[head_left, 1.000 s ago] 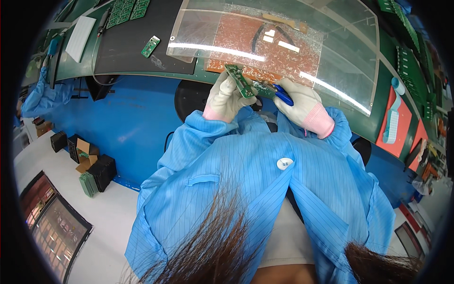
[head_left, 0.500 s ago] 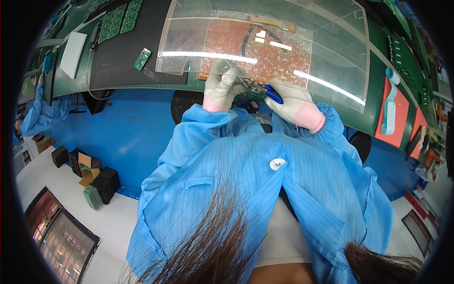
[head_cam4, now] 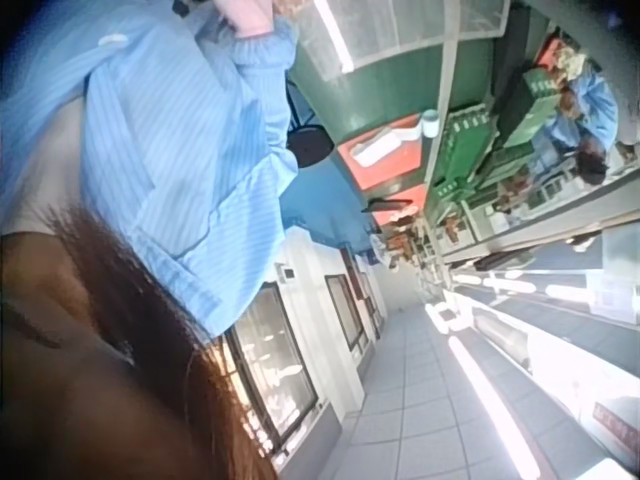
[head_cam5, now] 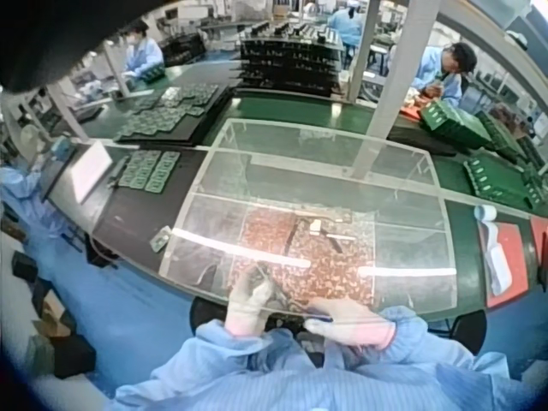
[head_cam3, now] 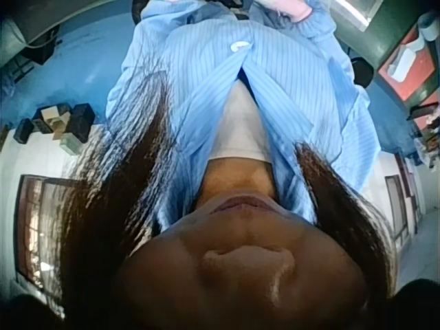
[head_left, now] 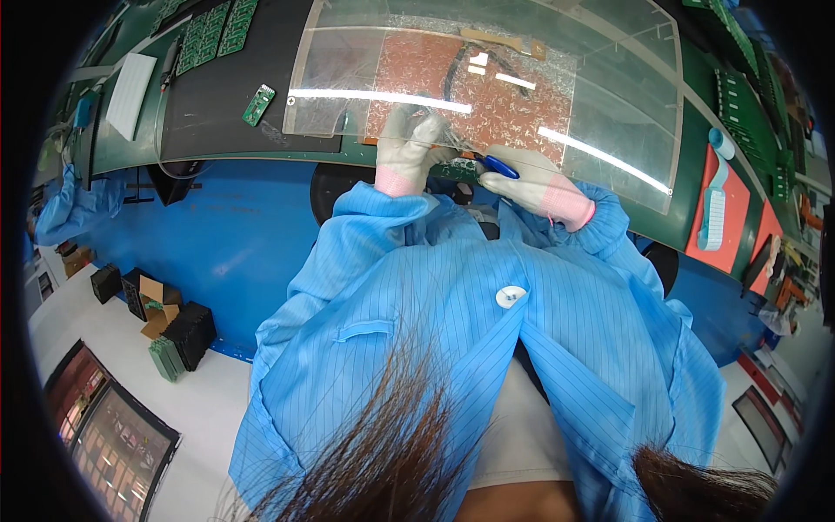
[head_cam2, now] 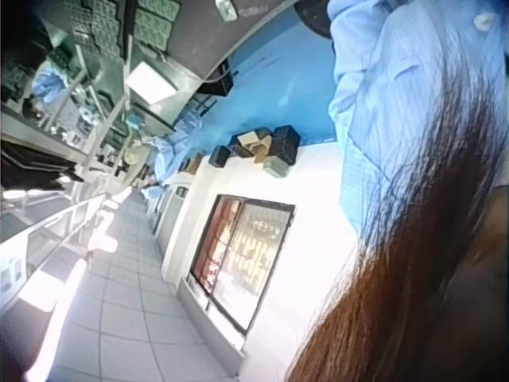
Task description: The worker is using wire clippers to trim components on printed circuit boards at a manual assembly station.
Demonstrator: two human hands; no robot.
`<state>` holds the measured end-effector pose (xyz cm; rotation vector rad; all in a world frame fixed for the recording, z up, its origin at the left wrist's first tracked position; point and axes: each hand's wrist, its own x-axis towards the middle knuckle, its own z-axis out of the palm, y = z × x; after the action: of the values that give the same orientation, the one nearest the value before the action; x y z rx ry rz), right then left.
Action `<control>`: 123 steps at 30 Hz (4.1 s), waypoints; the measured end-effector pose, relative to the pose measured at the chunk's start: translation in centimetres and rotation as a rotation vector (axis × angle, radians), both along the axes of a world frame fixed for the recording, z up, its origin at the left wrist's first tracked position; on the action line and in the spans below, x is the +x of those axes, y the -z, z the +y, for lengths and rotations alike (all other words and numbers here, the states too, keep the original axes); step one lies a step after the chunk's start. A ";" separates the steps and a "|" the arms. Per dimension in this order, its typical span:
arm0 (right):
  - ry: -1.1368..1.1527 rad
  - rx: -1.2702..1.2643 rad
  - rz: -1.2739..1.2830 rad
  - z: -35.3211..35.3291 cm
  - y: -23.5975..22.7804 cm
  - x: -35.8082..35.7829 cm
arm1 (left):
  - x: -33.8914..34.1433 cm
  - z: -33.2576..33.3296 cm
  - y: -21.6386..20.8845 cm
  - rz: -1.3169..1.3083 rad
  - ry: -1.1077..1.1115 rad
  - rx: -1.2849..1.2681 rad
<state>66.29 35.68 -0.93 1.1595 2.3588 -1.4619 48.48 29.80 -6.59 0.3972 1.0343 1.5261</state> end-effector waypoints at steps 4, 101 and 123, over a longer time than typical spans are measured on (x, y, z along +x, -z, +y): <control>0.026 -0.008 0.009 0.0 0.3 0.1 | 0.3 0.1 -0.1 0.000 -0.012 -0.026; -0.069 0.038 -0.086 1.6 0.8 -2.4 | 0.1 -1.7 2.8 -0.104 -0.061 -0.025; 0.022 -0.089 0.027 1.4 2.7 -2.2 | 0.0 -1.5 2.9 -0.126 -0.084 -0.019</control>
<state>64.06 37.12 -3.59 1.1541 2.2797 -1.5817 48.46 28.26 -9.53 0.2439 0.9764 1.5943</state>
